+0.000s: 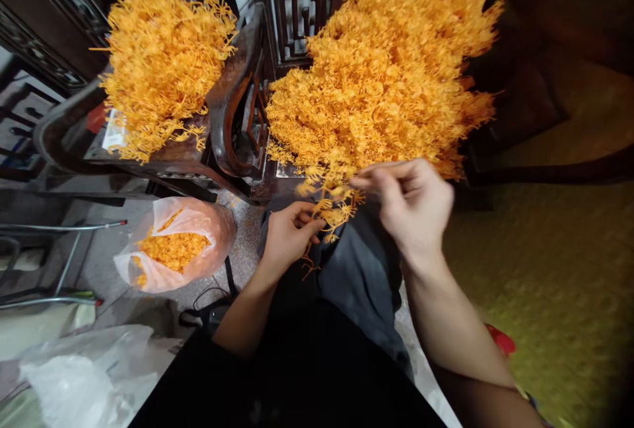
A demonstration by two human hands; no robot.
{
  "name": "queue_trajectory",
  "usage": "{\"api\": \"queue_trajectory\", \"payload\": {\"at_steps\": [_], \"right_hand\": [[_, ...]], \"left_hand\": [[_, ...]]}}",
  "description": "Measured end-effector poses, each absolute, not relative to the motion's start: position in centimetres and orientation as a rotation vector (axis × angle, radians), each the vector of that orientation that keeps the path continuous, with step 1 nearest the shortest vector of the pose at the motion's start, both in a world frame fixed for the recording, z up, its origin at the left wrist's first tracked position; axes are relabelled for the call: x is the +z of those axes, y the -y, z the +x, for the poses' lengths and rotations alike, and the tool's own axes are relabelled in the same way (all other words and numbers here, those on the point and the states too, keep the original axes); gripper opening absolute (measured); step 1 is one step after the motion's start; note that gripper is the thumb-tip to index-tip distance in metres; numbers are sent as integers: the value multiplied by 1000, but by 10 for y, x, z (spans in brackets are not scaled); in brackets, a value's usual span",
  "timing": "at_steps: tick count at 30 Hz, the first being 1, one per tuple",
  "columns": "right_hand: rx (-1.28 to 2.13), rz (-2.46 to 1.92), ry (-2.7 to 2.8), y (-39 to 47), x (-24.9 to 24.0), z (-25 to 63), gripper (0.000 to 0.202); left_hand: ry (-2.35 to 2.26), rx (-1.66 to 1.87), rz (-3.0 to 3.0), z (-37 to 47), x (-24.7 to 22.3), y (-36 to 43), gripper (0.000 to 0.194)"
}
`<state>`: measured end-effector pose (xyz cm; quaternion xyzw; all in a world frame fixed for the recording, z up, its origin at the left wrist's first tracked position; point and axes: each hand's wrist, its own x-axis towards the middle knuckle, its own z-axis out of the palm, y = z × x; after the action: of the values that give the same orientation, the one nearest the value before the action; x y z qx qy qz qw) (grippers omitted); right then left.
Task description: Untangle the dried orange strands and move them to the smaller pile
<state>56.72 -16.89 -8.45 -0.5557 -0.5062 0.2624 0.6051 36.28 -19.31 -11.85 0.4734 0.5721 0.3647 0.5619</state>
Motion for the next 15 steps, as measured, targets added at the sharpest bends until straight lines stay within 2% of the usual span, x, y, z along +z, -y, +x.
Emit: {"api": "queue_trajectory", "payload": {"at_steps": [2, 4, 8, 11, 13, 15], "right_hand": [[474, -1190, 938, 164, -77, 575, 23], [425, -1087, 860, 161, -72, 583, 22], [725, -1106, 1120, 163, -82, 580, 14], [928, -1306, 1319, 166, -103, 557, 34], [940, -1448, 1438, 164, -112, 540, 48], [938, -1516, 1609, 156, -115, 530, 53]], "left_hand": [[-1362, 833, 1109, 358, -123, 193, 21], [-1332, 842, 1071, 355, -126, 193, 23], [-1291, 836, 1044, 356, -126, 194, 32], [-1294, 845, 1037, 363, -126, 196, 34], [-1285, 869, 1032, 368, -126, 198, 33], [-1272, 897, 1031, 371, -127, 199, 31]]}}
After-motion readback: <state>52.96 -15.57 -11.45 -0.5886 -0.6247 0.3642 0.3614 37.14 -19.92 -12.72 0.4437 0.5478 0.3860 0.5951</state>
